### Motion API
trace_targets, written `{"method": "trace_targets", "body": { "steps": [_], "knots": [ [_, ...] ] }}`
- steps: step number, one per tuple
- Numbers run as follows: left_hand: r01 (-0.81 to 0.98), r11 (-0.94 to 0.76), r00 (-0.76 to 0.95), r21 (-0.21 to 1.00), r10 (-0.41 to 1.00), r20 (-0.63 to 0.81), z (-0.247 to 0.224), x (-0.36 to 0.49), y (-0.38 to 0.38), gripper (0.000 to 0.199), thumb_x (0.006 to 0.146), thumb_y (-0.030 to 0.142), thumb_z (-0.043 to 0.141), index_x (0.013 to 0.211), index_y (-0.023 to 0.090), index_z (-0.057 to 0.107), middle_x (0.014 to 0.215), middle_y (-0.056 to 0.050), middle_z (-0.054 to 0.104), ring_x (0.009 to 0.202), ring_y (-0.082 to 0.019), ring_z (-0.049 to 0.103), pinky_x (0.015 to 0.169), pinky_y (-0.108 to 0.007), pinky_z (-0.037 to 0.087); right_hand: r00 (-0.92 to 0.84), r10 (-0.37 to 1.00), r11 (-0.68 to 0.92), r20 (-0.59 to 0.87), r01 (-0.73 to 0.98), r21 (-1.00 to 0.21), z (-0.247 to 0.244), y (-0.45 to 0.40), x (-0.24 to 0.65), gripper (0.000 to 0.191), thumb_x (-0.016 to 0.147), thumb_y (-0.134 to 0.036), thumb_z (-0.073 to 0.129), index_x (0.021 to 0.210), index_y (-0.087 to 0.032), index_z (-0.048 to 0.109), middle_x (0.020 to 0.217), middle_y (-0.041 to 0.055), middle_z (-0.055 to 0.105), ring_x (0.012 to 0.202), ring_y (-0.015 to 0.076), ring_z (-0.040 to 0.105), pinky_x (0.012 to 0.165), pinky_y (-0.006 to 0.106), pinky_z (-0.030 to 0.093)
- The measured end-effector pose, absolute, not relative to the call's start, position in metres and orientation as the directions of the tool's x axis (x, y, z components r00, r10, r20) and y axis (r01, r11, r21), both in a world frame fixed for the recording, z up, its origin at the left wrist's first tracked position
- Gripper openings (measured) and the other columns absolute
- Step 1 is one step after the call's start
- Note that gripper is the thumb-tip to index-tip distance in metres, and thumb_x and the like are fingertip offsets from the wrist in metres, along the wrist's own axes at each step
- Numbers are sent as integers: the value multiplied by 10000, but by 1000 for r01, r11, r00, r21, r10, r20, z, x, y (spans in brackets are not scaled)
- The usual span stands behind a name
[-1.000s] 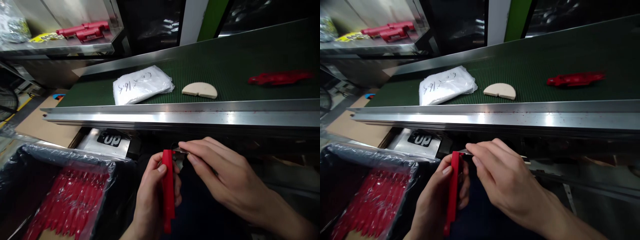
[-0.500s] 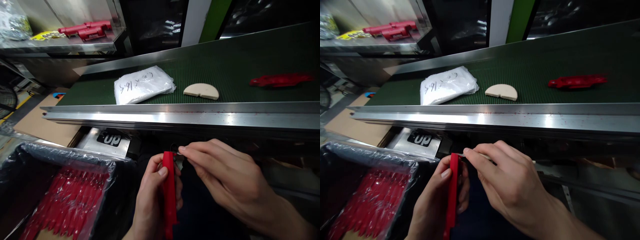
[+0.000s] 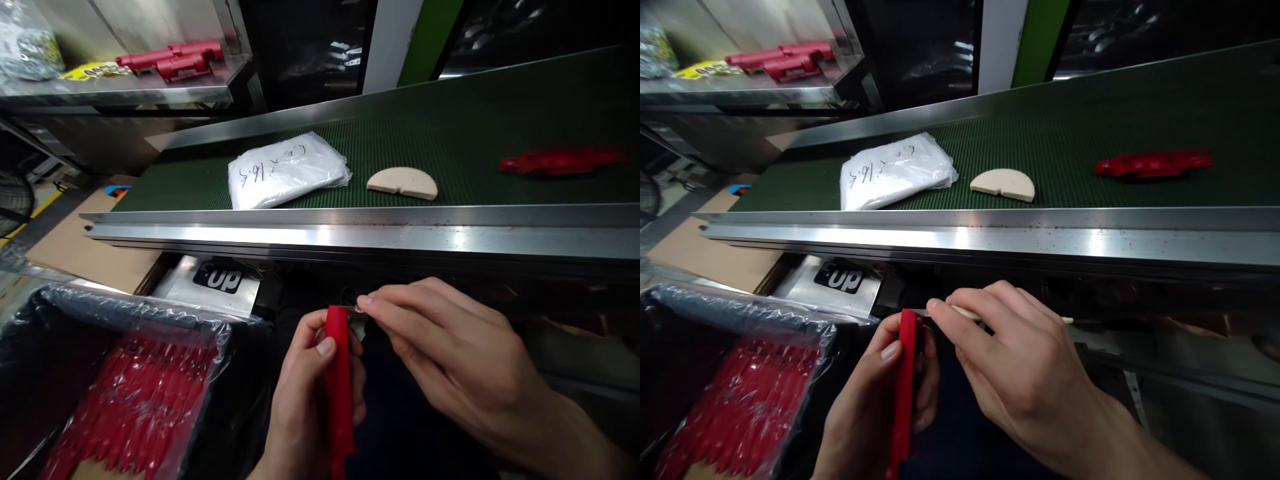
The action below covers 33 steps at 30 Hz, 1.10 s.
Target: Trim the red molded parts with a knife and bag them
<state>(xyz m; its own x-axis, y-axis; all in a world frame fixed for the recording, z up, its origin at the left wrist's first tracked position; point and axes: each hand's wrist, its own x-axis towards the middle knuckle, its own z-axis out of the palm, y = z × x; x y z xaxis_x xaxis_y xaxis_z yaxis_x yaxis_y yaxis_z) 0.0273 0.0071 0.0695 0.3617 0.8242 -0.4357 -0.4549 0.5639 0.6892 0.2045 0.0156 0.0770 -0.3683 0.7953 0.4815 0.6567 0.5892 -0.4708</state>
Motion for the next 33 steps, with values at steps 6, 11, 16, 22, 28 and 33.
{"method": "trace_targets", "body": {
  "steps": [6,11,16,22,28,33],
  "knots": [
    [-457,566,355,686,823,-443,70,28,7,173,952,307,411,1020,212,538,855,-17,530,570,-113,432,449,-194,343,-386,790,598,476,657,-459,77,16,206,401,872,16,560,1257,-91,594,1091,120,637,925,196,565,754,364,500],
    [-460,586,348,667,810,-471,69,29,6,182,953,317,420,1015,203,547,848,-22,539,553,-105,431,447,-190,338,-387,791,592,474,678,-435,75,15,205,374,881,-4,550,1236,-107,604,1068,113,649,914,205,579,742,359,498],
    [-492,597,338,633,802,-493,70,29,7,176,952,323,448,1038,202,543,690,-1,507,545,-115,435,461,-182,353,-436,773,623,461,658,-422,72,9,204,418,866,22,522,1261,-107,574,1111,113,643,918,212,577,750,366,492],
    [-501,602,303,622,795,-526,68,27,14,168,936,331,483,1034,202,529,800,-17,550,542,-97,443,462,-181,385,-475,770,634,426,649,-421,70,-2,198,392,876,-20,487,1239,-119,597,1069,102,660,867,207,570,707,348,477],
    [-521,539,282,662,841,-463,68,28,23,148,937,296,476,1019,184,529,868,-25,532,615,-103,460,500,-171,409,-542,750,660,380,651,-374,76,-13,196,354,876,-66,494,1174,-148,666,1042,69,693,810,203,582,633,328,468],
    [-528,503,286,684,864,-414,70,27,28,134,942,278,436,1015,188,503,873,-22,515,563,-102,429,451,-183,365,-523,743,661,418,670,-337,77,-18,190,294,935,-99,473,1094,-197,700,983,18,720,773,168,623,590,294,470]
  ]
}}
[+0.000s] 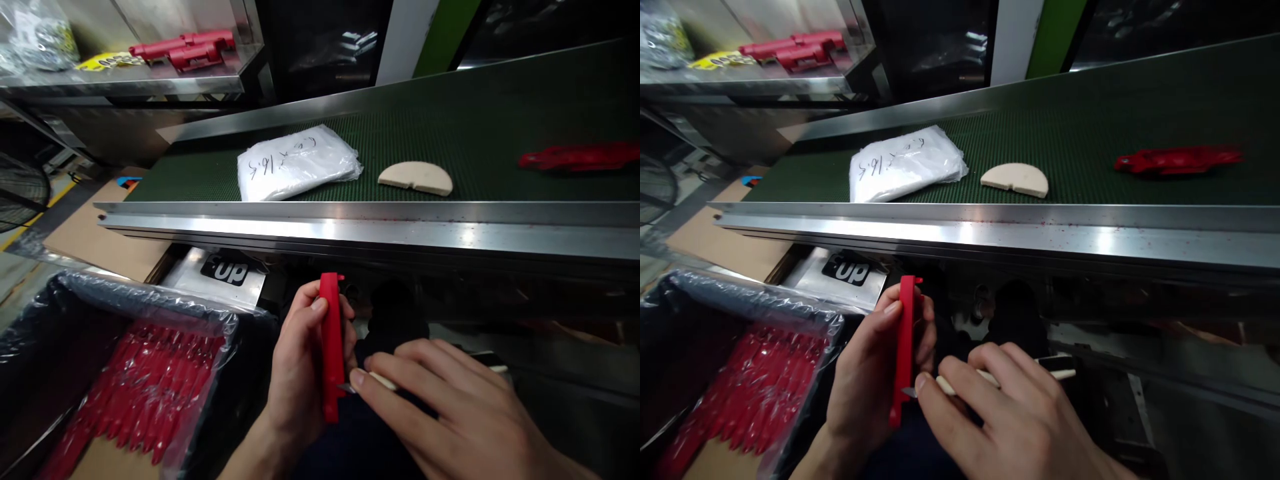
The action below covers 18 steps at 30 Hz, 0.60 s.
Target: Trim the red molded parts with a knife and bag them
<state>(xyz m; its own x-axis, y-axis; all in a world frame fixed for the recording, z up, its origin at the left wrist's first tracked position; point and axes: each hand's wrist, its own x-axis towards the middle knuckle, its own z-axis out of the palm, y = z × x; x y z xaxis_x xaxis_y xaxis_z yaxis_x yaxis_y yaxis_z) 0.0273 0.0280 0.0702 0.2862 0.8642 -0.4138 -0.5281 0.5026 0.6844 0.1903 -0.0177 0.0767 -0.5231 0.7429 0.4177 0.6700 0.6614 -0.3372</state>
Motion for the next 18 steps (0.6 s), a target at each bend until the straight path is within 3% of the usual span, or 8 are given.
{"method": "trace_targets", "body": {
  "steps": [4,7,10,13,18],
  "knots": [
    [-542,499,269,676,865,-423,73,28,35,130,954,288,423,1036,201,475,887,-15,490,559,-101,407,448,-191,354,-486,746,656,455,655,-376,73,-24,189,288,947,-105,457,1086,-189,695,962,34,716,778,170,622,595,296,475],
    [-554,487,254,675,871,-421,74,28,37,148,948,316,449,1045,208,476,907,-18,490,573,-101,413,449,-193,364,-420,772,624,478,642,-445,73,-26,196,340,906,-47,484,1173,-171,653,1074,75,679,920,198,610,728,323,508],
    [-509,498,276,702,867,-414,72,26,32,184,892,305,603,1012,212,498,883,-7,512,579,-84,426,449,-163,358,-380,798,589,468,657,-471,76,-20,204,433,849,20,522,1232,-159,615,1139,99,630,1033,207,585,839,335,502],
    [-429,510,321,745,858,-402,69,25,22,236,849,249,691,995,213,509,803,15,523,546,-69,444,458,-158,371,-341,803,572,489,672,-470,77,-9,207,433,851,35,510,1236,-136,610,1129,116,612,1046,213,575,849,360,492],
    [-354,511,297,783,856,-424,70,25,9,283,836,297,715,1010,204,513,738,17,527,510,-70,434,455,-174,373,-352,773,593,527,694,-408,74,3,203,431,862,28,533,1262,-118,600,1136,130,604,1035,242,556,827,407,471]
  ]
}}
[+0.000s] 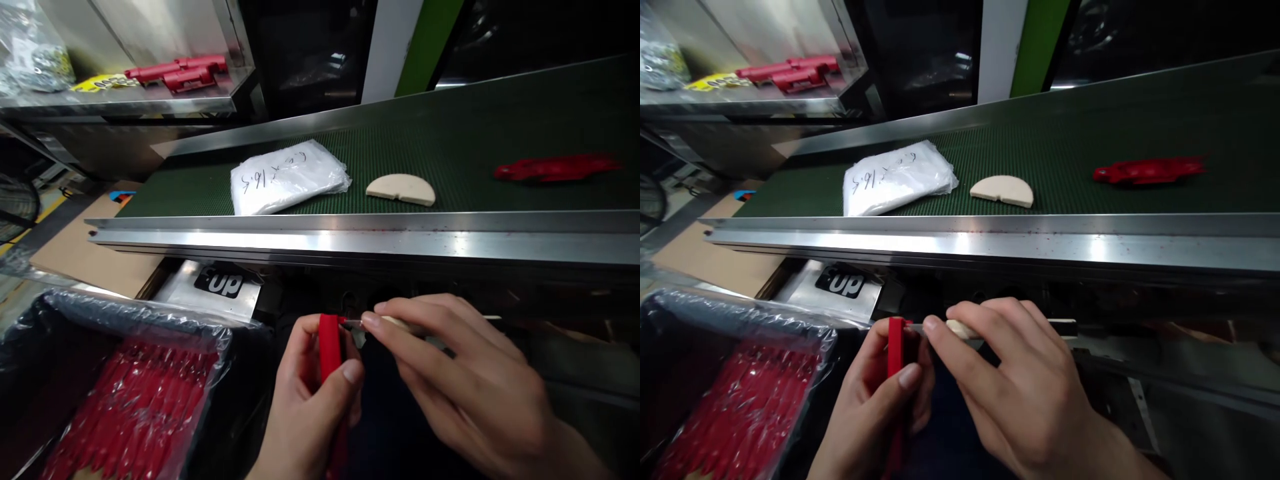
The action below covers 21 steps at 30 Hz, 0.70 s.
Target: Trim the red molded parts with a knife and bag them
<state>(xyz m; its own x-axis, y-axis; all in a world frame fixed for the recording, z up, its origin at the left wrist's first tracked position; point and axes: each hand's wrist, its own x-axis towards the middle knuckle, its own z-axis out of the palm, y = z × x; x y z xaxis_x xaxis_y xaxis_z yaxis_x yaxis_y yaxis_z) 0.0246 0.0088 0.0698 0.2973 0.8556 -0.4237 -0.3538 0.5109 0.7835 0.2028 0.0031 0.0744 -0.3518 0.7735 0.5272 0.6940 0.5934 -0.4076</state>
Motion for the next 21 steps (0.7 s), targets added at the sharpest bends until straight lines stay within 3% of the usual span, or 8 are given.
{"method": "trace_targets", "body": {
  "steps": [9,14,17,21],
  "knots": [
    [-302,526,250,795,848,-467,76,27,7,347,803,341,752,1007,203,509,699,30,504,514,-71,417,469,-180,363,-379,763,608,523,696,-382,71,4,202,450,876,12,524,1297,-136,583,1165,111,606,1025,248,548,825,415,445],
    [-238,509,266,827,853,-449,74,25,4,300,803,361,752,975,216,554,784,7,531,538,-65,408,464,-177,334,-364,759,583,540,749,-315,67,7,210,427,875,0,549,1274,-143,602,1137,111,628,991,262,573,785,424,449],
    [-233,490,318,840,855,-410,73,26,0,302,787,378,767,961,224,574,841,-16,560,549,-66,424,456,-178,317,-283,790,538,545,747,-392,65,10,217,414,872,26,539,1250,-125,614,1100,113,630,965,222,588,796,392,471],
    [-346,555,374,756,821,-432,71,27,2,268,811,352,745,959,224,562,835,3,553,501,-47,423,430,-156,327,-241,808,542,537,662,-519,70,7,215,414,872,45,511,1236,-121,618,1115,114,613,1004,192,579,840,363,492]
  ]
}}
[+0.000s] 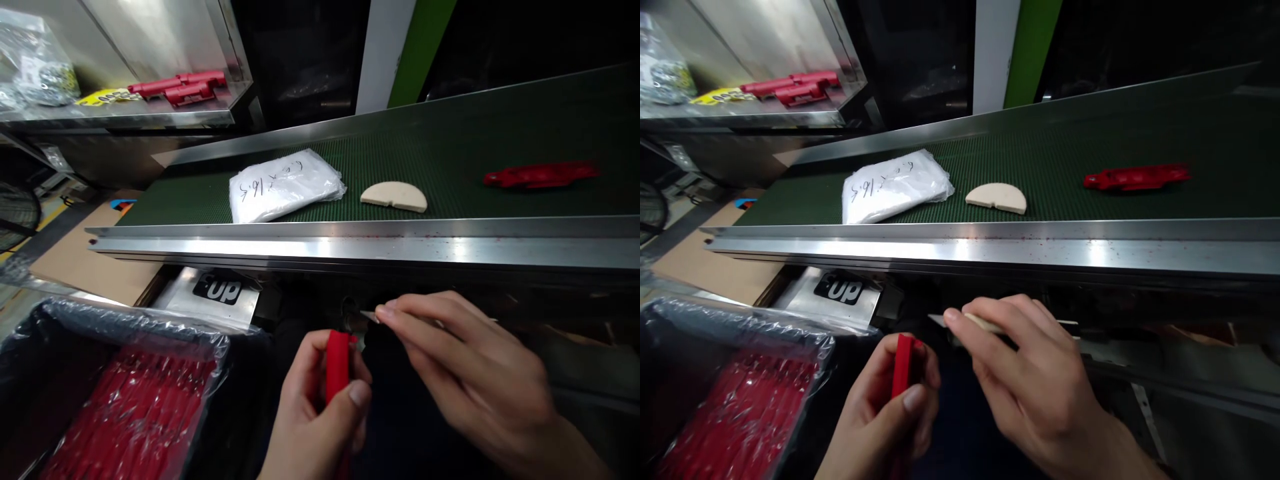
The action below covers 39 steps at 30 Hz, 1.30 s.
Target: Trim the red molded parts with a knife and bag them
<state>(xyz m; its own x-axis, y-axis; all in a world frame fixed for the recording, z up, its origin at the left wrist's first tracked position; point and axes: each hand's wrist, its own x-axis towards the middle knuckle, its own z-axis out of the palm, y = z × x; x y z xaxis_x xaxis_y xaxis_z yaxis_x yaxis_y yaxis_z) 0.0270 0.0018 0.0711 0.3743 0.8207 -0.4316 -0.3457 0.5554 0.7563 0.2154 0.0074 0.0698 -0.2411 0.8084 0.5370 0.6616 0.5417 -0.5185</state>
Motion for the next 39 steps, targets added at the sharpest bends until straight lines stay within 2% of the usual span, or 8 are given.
{"method": "trace_targets", "body": {
  "steps": [3,7,12,17,22,26,34,39],
  "knots": [
    [-375,587,451,717,792,-412,67,25,6,208,863,352,681,960,216,556,730,13,544,469,-50,426,418,-139,347,-282,789,575,546,652,-494,77,4,209,387,863,45,503,1193,-102,640,1071,120,624,1004,199,582,813,348,503],
    [-363,653,620,665,702,-351,62,21,10,235,916,431,572,989,214,514,562,23,506,394,-54,382,398,-135,340,-287,773,586,566,665,-463,80,2,204,354,863,24,509,1148,-124,660,1022,108,646,947,204,601,751,339,512],
    [-424,684,691,594,668,-276,61,22,11,212,937,407,552,1027,217,529,619,16,531,417,-52,419,408,-125,378,-289,763,598,579,656,-461,75,1,203,328,886,5,513,1166,-105,646,1043,122,636,957,206,586,760,350,505],
    [-498,651,667,572,710,-227,62,24,7,220,899,361,638,1059,231,559,927,-13,589,495,-41,516,437,-127,413,-271,775,582,571,659,-477,69,3,205,347,887,26,514,1190,-92,635,1068,119,618,981,188,568,807,345,492],
    [-515,703,697,491,677,-236,66,24,5,209,918,353,606,1072,222,553,938,-30,591,533,-44,535,489,-123,425,-223,807,554,547,607,-570,68,1,211,384,876,52,509,1207,-107,623,1113,107,592,1028,175,556,848,329,494],
    [-533,746,708,400,652,-272,71,22,4,173,967,325,497,1081,203,542,925,-37,561,501,-34,486,433,-105,398,-316,772,608,552,621,-494,71,-3,212,321,892,5,528,1163,-120,646,1095,95,593,1013,187,539,803,331,477],
    [-562,730,705,389,669,-236,68,24,0,206,957,355,527,1095,201,521,897,-39,574,512,-45,496,448,-127,360,-339,756,622,559,639,-453,70,-4,211,345,894,-1,522,1203,-115,627,1148,112,570,1027,227,516,820,384,441],
    [-568,744,716,352,657,-235,67,24,1,207,958,350,541,1094,195,526,913,-44,589,534,-53,528,484,-129,415,-338,751,617,568,667,-418,66,-4,212,358,890,2,520,1206,-132,621,1149,98,570,1016,234,512,810,400,424]
  ]
}}
